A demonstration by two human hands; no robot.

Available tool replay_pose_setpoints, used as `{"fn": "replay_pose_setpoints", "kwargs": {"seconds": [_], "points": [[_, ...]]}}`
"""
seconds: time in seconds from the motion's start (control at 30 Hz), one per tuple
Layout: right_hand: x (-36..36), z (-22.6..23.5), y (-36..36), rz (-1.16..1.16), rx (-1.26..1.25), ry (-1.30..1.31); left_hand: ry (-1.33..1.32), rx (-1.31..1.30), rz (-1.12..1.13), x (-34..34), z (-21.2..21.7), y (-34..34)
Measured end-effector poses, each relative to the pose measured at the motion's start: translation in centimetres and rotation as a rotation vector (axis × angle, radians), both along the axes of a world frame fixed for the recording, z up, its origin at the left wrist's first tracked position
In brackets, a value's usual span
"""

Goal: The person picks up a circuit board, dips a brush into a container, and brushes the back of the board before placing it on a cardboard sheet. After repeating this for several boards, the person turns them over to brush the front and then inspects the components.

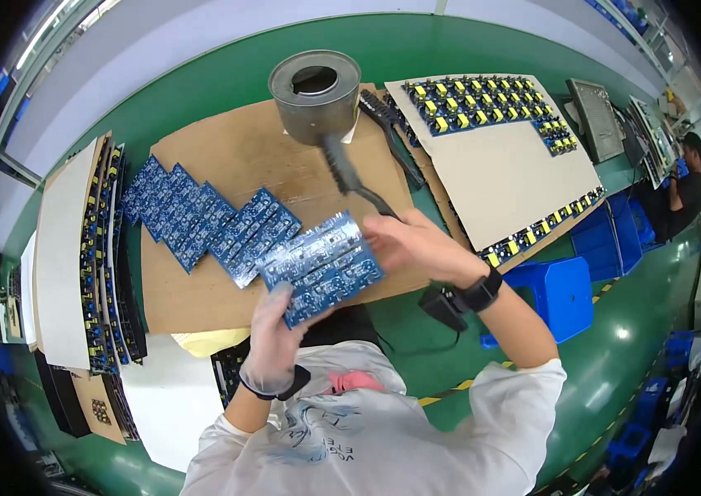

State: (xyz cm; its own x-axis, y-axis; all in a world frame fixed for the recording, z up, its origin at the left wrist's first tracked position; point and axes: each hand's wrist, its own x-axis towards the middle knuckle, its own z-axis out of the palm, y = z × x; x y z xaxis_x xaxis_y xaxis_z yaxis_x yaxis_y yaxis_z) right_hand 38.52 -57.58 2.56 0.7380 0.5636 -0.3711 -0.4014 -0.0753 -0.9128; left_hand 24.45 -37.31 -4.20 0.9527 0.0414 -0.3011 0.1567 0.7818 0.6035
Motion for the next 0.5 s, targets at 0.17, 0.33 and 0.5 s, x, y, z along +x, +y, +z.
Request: {"fn": "replay_pose_setpoints", "kwargs": {"seconds": [0.17,0.33,0.5], "points": [[6.9,1.6,1.1,-0.015,-0.540,-1.038,-0.001,-0.009,0.004,-0.1,-0.8,1.1],[13.5,6.7,4.8,-0.030,-0.804,-1.698,-0.065,-0.085,-0.112,0.7,-1.8,1.8],[18.9,5.6,10.8,0.329,-0.994,-1.989,-0.026,-0.008,-0.092,0.9,-2.6,1.4]]}}
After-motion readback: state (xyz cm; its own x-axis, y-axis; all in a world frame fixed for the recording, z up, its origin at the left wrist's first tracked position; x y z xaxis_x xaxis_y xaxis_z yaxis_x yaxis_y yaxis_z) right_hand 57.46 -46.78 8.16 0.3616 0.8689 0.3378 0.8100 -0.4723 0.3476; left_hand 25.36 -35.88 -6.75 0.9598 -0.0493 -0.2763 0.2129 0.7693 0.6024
